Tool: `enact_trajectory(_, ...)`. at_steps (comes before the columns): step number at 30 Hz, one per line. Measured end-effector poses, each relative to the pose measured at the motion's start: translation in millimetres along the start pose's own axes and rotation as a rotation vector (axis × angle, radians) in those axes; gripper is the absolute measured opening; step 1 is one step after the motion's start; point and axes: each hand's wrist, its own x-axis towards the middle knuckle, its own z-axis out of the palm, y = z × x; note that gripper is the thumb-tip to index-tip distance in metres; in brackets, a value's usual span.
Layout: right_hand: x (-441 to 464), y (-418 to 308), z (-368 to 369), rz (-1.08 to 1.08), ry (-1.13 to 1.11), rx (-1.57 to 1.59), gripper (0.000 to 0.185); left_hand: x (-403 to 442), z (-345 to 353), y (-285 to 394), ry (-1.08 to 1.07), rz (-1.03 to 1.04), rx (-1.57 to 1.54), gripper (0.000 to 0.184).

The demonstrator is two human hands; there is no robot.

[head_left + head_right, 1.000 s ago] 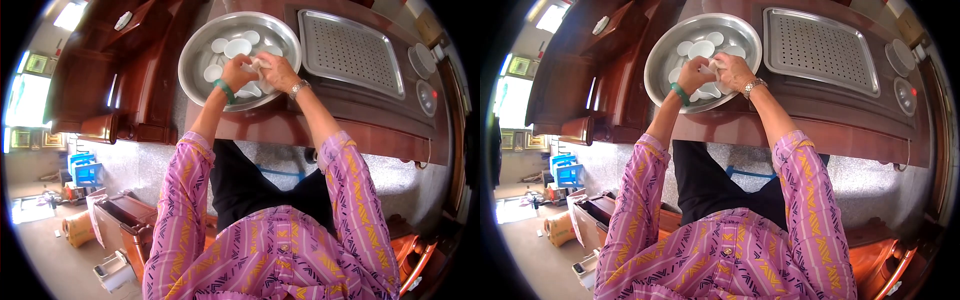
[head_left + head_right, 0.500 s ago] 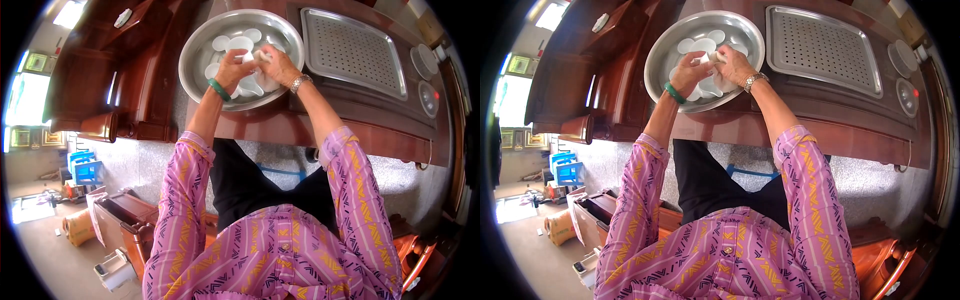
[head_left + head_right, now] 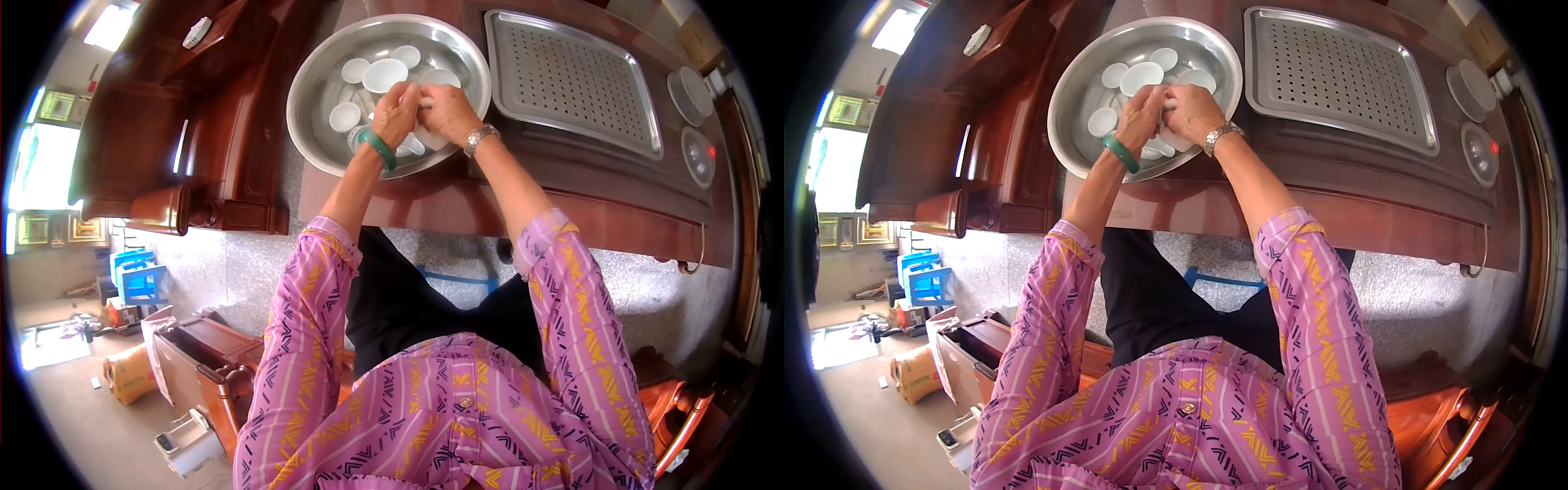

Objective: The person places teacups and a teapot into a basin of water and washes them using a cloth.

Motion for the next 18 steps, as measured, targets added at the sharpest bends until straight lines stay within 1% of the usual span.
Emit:
enact_trajectory(1, 0, -1, -1, -0.020, -0.090, 0.084, 0.026, 0, -2, -3, 0.022, 0.024, -0.016, 0.034)
enact_trajectory(2, 0, -2, -2, -0.022, -0.092, 0.085, 0.026, 0, -5, -2, 0.025, 0.024, -0.015, 0.034)
enact_trajectory(4, 1, -2, -7, 0.047, -0.072, 0.270, 0.026, 2, -8, -1, 0.039, -0.040, -0.062, 0.033)
enact_trajectory(5, 4, -1, -2, 0.015, 0.080, 0.214, 0.029, 2, -4, -2, 0.041, -0.039, -0.065, 0.033)
enact_trajectory(6, 5, 2, -1, 0.012, 0.080, 0.214, 0.029, 2, 2, -3, 0.025, -0.049, -0.118, 0.032)
enact_trajectory(8, 5, 2, 4, 0.043, 0.289, 0.054, 0.031, 2, 4, -2, 0.005, -0.060, -0.164, 0.032)
enact_trajectory(10, 3, -2, 6, 0.077, 0.299, 0.020, 0.031, 2, 6, 0, 0.014, -0.038, -0.142, 0.031)
enact_trajectory(12, 0, -5, 7, 0.054, 0.163, -0.089, 0.028, 2, 3, -1, 0.036, -0.037, -0.107, 0.031)
enact_trajectory(13, 0, -5, 5, 0.040, 0.096, -0.093, 0.031, 2, 0, -2, 0.040, -0.061, -0.103, 0.031)
enact_trajectory(14, 0, -3, 5, 0.038, 0.094, -0.091, 0.031, 1, -4, -3, 0.046, -0.086, -0.099, 0.033)
enact_trajectory(16, 2, 2, 0, -0.037, -0.065, 0.101, 0.037, 3, -12, -6, 0.035, -0.081, -0.139, 0.034)
enact_trajectory(17, 4, 0, -6, 0.080, -0.233, 0.136, 0.048, 4, -14, -6, 0.043, -0.136, -0.182, 0.034)
enact_trajectory(18, 5, -2, -8, 0.078, -0.232, 0.134, 0.048, 5, -15, -5, 0.050, -0.192, -0.223, 0.035)
